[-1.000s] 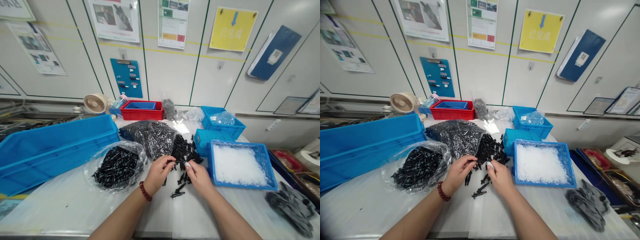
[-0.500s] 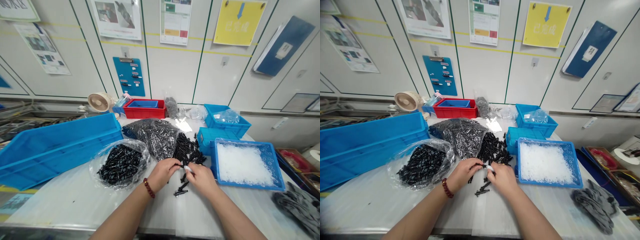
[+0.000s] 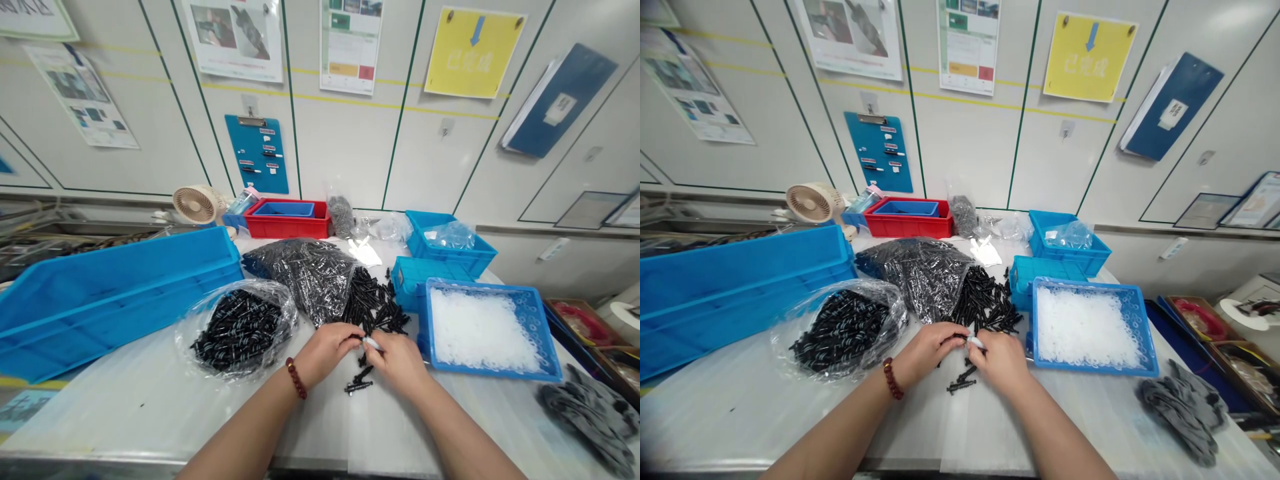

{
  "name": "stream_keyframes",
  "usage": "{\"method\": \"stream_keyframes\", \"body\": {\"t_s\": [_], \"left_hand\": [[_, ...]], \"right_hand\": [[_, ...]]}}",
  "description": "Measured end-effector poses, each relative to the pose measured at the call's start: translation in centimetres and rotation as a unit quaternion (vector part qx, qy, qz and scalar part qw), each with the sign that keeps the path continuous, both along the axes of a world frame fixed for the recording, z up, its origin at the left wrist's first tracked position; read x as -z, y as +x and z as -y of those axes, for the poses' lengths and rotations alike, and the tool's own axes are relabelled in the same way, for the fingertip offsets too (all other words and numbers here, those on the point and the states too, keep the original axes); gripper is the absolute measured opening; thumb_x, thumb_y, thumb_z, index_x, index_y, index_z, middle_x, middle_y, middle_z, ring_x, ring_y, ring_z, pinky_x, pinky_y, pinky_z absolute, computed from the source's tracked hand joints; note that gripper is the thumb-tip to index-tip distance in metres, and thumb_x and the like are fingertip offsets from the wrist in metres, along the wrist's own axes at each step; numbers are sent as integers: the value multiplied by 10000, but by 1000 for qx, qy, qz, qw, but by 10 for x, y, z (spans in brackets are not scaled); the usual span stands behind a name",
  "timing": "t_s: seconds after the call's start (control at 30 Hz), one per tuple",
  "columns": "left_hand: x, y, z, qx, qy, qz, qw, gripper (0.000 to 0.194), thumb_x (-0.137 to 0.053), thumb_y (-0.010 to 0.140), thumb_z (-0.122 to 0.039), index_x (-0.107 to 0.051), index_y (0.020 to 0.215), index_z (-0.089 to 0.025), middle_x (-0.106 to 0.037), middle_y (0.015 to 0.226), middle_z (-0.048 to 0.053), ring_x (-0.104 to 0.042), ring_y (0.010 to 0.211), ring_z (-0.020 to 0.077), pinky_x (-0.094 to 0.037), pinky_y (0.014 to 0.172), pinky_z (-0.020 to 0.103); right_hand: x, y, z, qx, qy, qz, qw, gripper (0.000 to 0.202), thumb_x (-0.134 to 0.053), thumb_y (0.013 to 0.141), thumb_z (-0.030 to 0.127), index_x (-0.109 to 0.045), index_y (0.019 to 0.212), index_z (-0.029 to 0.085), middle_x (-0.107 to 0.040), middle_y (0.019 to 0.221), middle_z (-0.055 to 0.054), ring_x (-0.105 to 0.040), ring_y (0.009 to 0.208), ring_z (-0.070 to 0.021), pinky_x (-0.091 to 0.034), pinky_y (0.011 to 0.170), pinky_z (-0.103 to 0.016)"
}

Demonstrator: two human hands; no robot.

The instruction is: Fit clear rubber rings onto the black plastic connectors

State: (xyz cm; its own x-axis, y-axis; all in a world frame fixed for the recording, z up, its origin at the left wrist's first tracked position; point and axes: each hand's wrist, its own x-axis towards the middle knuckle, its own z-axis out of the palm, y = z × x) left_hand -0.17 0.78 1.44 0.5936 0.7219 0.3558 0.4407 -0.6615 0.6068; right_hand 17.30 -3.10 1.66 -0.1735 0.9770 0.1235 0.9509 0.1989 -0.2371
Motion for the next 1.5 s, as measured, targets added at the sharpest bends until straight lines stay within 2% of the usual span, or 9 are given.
{"method": "stream_keyframes", "body": {"t_s": [0.13, 0.33, 0.6, 0.93, 1.1, 1.2, 1.3, 1.37, 1.5], "left_hand": [[-4, -1, 0, 9, -11, 21, 1000, 204, -477, 851, -203, -656, 948, -188, -683, 896, 46, -617, 815, 154, -486, 761, 254], [-6, -1, 1, -5, -17, 29, 999, 193, -483, 842, -205, -666, 899, -186, -683, 850, 38, -606, 770, 147, -482, 752, 254], [-3, -1, 0, 6, -20, 25, 999, 185, -483, 843, -198, -661, 892, -188, -677, 848, 34, -603, 774, 146, -478, 740, 245], [-8, 0, 3, 0, -22, 34, 999, 173, -495, 816, -161, -658, 871, -177, -672, 835, 38, -605, 772, 149, -471, 736, 244], [-11, -1, 4, -51, -72, 41, 995, 133, -507, 773, -173, -630, 822, -162, -641, 780, 22, -570, 662, 131, -457, 624, 217], [-10, -1, 5, -63, -107, 11, 992, 175, -452, 738, -115, -591, 832, -164, -619, 758, 1, -552, 626, 124, -444, 591, 212], [-5, 5, 9, -50, -57, -69, 995, 225, -434, 731, -91, -579, 883, -173, -622, 839, 22, -572, 776, 165, -452, 734, 269], [-1, 13, 11, -55, -21, -139, 989, 166, -502, 757, -164, -584, 901, -174, -625, 884, 47, -571, 849, 206, -445, 786, 316], [6, 27, 16, -49, 0, -242, 969, 144, -556, 801, -289, -588, 861, -163, -630, 853, 70, -582, 843, 233, -460, 757, 327]], "right_hand": [[-2, 0, 1, -25, -1, -33, 999, 166, -439, 830, 253, -582, 763, 203, -641, 711, 6, -544, 642, -119, -184, 529, -239], [-3, 1, 0, -19, -2, -22, 1000, 174, -444, 828, 256, -568, 719, 201, -618, 667, 10, -517, 615, -115, -171, 526, -239], [-4, -1, 0, 4, -1, -4, 1000, 201, -469, 811, 295, -597, 684, 206, -636, 674, -2, -526, 611, -121, -156, 512, -254], [-2, 0, 0, 27, 2, 5, 1000, 278, -452, 834, 387, -593, 671, 212, -640, 666, -7, -540, 610, -127, -170, 503, -251], [-4, 1, 0, 49, -3, 2, 999, 267, -443, 838, 356, -567, 660, 203, -628, 653, -2, -532, 597, -122, -154, 500, -251], [-6, 3, 0, 59, -5, -11, 998, 266, -403, 861, 338, -554, 690, 202, -616, 653, -2, -525, 600, -124, -161, 502, -246], [-5, 4, -1, 56, 1, -29, 998, 230, -369, 875, 305, -549, 775, 204, -612, 675, -4, -529, 619, -133, -180, 510, -241], [-4, 4, -2, 53, 2, -39, 998, 216, -346, 882, 281, -541, 831, 203, -616, 693, -6, -534, 627, -140, -193, 517, -239], [-3, 1, -3, 49, 5, -38, 998, 227, -327, 893, 283, -531, 838, 200, -616, 698, -10, -533, 620, -143, -200, 524, -239]]}}
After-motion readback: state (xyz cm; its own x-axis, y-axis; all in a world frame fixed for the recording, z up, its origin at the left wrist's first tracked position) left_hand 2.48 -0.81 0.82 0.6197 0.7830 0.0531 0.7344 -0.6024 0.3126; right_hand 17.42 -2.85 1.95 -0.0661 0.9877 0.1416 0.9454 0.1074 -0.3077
